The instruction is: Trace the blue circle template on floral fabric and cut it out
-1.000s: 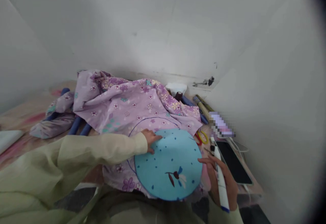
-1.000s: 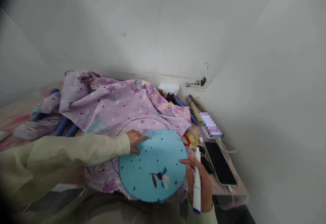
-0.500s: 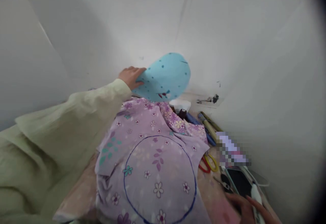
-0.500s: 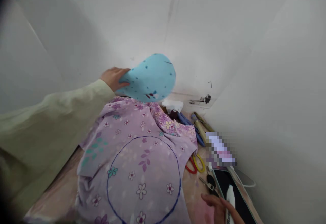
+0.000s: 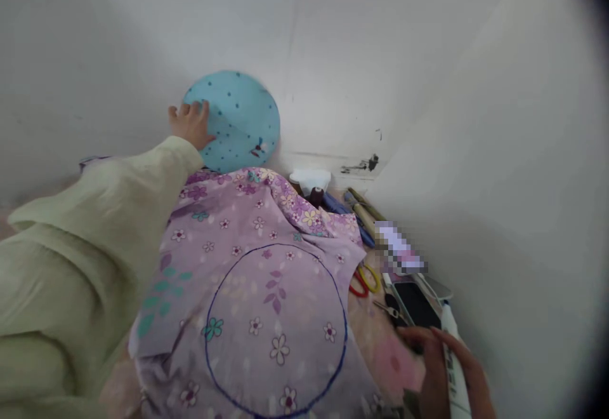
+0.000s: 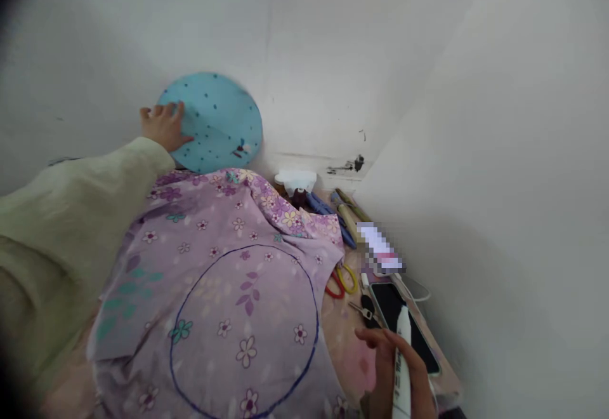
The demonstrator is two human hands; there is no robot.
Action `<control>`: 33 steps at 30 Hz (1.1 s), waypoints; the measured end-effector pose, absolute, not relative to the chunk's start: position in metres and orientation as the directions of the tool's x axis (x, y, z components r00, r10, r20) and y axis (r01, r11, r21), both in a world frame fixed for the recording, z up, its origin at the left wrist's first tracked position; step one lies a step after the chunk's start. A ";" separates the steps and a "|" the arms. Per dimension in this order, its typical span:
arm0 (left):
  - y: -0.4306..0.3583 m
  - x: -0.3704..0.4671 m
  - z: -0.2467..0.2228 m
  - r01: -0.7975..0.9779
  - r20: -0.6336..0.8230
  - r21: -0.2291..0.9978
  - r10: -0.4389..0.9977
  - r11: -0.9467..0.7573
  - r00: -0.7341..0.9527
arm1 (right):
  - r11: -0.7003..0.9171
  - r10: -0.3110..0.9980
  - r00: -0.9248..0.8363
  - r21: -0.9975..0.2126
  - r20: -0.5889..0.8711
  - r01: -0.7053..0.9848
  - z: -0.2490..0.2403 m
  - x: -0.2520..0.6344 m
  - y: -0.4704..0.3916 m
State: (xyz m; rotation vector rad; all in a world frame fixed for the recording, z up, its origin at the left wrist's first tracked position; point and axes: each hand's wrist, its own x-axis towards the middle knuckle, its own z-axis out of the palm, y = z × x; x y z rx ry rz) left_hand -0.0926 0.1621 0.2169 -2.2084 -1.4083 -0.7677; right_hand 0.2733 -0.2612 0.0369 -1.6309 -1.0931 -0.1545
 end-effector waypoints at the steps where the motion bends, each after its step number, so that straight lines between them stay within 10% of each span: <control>1: 0.167 -0.092 0.211 0.905 0.638 -0.058 0.681 -0.422 0.359 | -0.001 0.524 0.599 -0.703 0.605 0.711 0.042 0.266 -0.259; 7: 0.207 -0.087 0.167 0.806 0.251 -0.121 0.767 -0.580 0.590 | -0.125 0.618 0.583 -0.666 0.528 0.735 0.053 0.272 -0.241; 22: 0.134 -0.050 0.212 0.831 0.326 -0.046 0.778 -0.555 0.537 | -0.435 0.804 0.500 -0.254 0.322 0.864 -0.004 0.358 -0.158; 27: 0.057 -0.029 0.228 0.665 0.390 0.199 0.681 -0.720 0.620 | -0.376 0.795 0.492 -0.347 0.355 0.859 0.013 0.352 -0.168; 33: -0.040 0.005 0.199 0.314 0.220 0.288 0.382 -0.905 0.898 | 0.071 0.869 0.303 -0.705 0.391 0.706 0.072 0.286 -0.195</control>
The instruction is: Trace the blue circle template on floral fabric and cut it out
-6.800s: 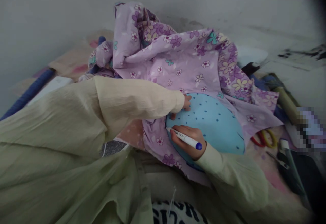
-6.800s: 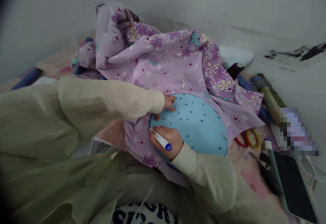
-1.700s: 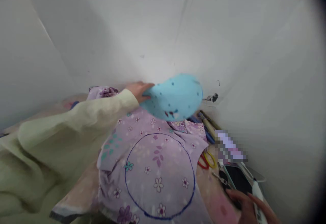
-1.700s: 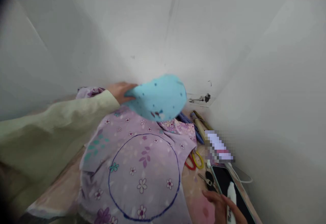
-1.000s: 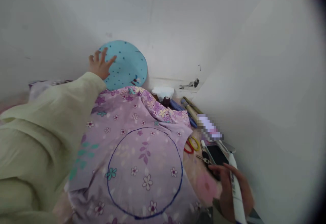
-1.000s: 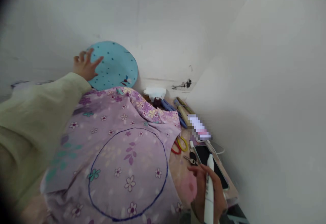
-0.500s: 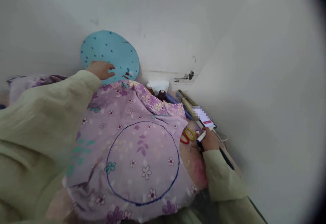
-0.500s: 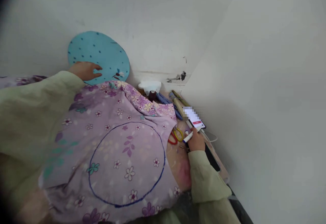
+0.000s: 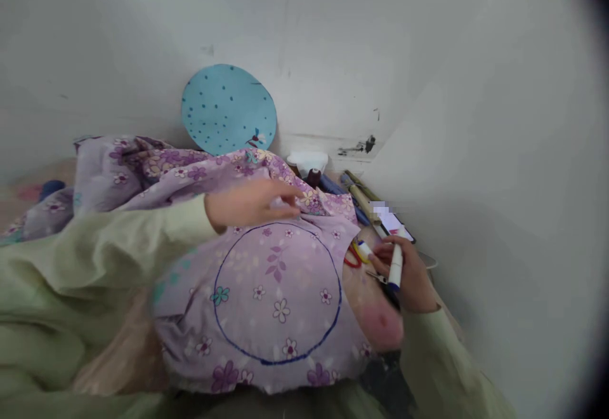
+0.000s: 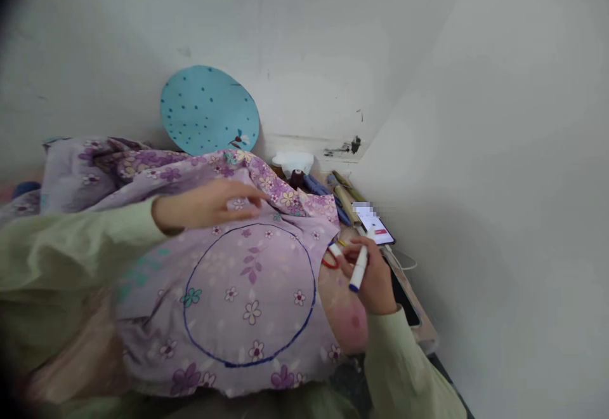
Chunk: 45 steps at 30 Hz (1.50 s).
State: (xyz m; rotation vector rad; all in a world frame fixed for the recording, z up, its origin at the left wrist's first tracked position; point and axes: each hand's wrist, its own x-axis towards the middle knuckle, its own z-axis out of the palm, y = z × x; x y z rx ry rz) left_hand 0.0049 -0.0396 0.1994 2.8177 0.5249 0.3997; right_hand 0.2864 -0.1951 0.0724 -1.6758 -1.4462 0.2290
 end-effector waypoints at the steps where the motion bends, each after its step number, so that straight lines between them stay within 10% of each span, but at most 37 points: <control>1: -0.054 0.010 0.192 0.243 0.199 0.319 0.316 -0.916 0.928 | 0.135 0.884 0.248 -0.725 0.396 0.676 0.083 0.270 -0.199; 11: -0.114 0.017 0.159 0.184 0.084 0.661 0.316 -0.728 0.945 | 0.458 0.841 -0.129 -0.566 0.525 0.686 0.127 0.191 -0.212; 19: -0.116 -0.004 0.133 0.048 0.088 0.965 0.490 -0.257 0.867 | 0.479 0.771 0.327 -0.836 0.546 0.267 0.115 0.199 -0.221; 27: -0.103 -0.002 0.115 0.221 0.071 0.744 0.403 -0.630 0.912 | 0.284 0.872 0.416 -0.959 0.259 0.000 0.098 0.240 -0.174; 32: -0.060 0.032 0.069 0.356 0.070 0.450 0.430 -0.819 0.900 | 0.168 0.847 0.487 -0.976 0.216 0.141 0.064 0.256 -0.111; 45: 0.002 0.061 0.011 0.365 -0.019 0.311 0.378 -0.877 0.925 | -0.007 0.827 0.542 -0.961 0.149 0.275 -0.019 0.267 -0.062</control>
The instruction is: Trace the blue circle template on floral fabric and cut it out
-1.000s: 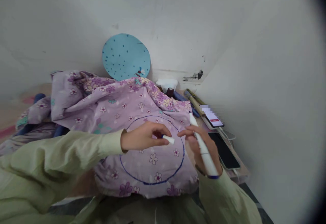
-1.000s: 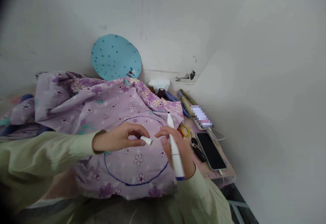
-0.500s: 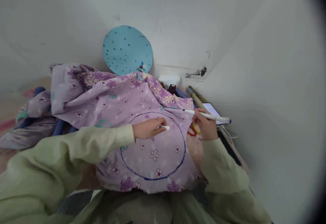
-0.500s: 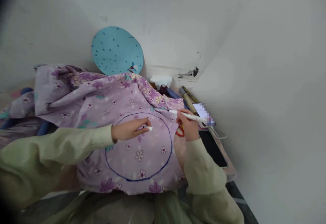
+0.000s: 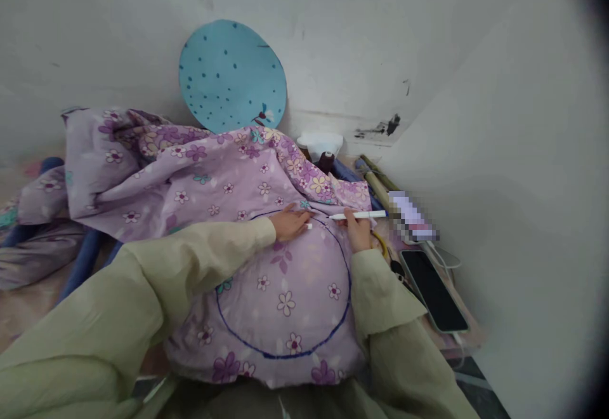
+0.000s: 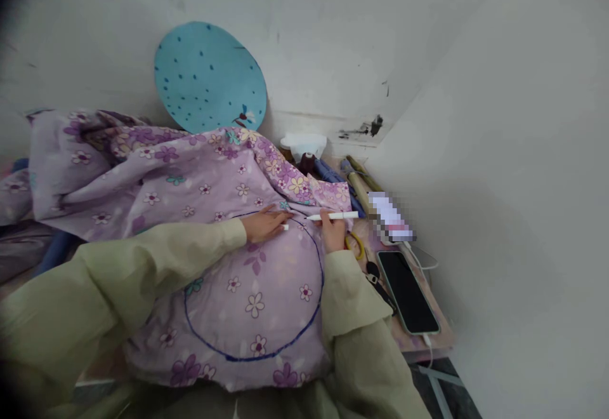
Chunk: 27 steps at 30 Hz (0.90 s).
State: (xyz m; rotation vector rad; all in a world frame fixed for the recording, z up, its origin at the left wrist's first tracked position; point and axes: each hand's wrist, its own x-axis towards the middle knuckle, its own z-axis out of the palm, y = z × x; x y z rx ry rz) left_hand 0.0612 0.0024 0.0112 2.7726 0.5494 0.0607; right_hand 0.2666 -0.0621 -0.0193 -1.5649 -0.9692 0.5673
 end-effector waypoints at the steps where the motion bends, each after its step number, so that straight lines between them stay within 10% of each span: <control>1: 0.003 0.061 0.011 0.370 -0.026 0.309 0.381 -0.876 0.924 | -0.017 0.831 0.537 -0.957 0.148 0.290 -0.020 0.268 -0.063; 27: 0.009 0.062 0.018 0.415 -0.083 0.388 0.417 -0.823 0.905 | -0.046 0.932 0.343 -0.901 0.117 0.431 0.000 0.275 -0.084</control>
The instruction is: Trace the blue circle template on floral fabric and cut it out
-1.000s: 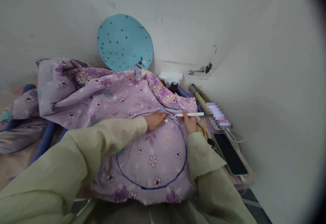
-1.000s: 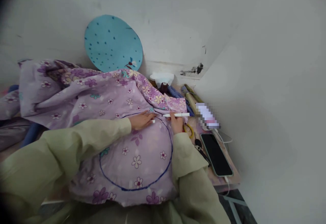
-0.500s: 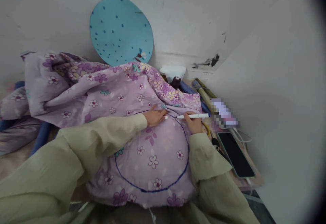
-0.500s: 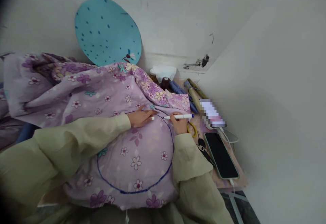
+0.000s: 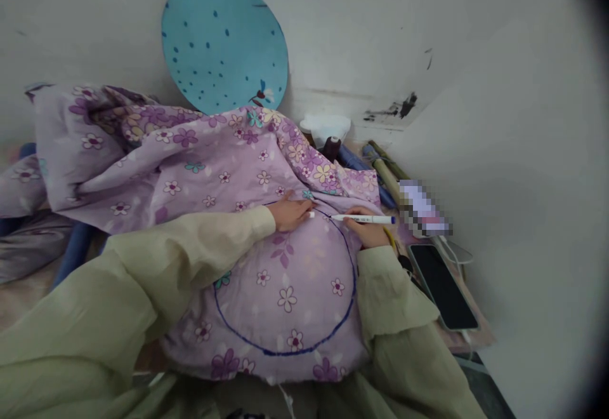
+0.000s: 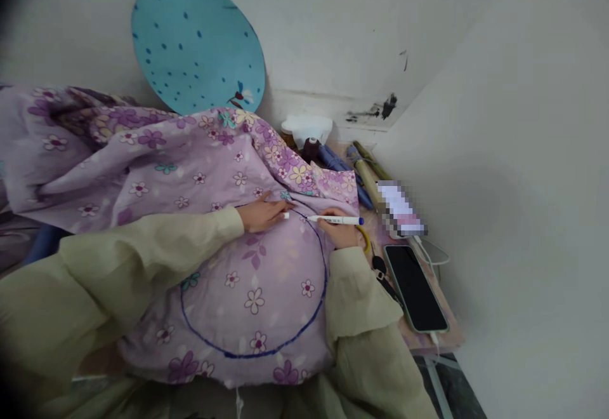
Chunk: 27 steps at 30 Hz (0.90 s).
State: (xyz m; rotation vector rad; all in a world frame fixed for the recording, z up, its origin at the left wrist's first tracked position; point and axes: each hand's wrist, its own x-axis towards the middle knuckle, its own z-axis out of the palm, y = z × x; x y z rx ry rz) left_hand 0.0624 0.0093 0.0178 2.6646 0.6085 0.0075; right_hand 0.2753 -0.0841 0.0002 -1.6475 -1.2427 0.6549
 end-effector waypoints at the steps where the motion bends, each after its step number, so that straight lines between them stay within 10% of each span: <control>1: 0.010 0.062 0.017 0.414 -0.081 0.390 0.417 -0.822 0.905 | -0.047 0.934 0.339 -0.901 0.114 0.432 0.000 0.275 -0.084; 27: 0.011 0.063 0.021 0.423 -0.111 0.409 0.416 -0.808 0.902 | -0.051 0.919 0.379 -0.918 0.111 0.394 -0.002 0.276 -0.082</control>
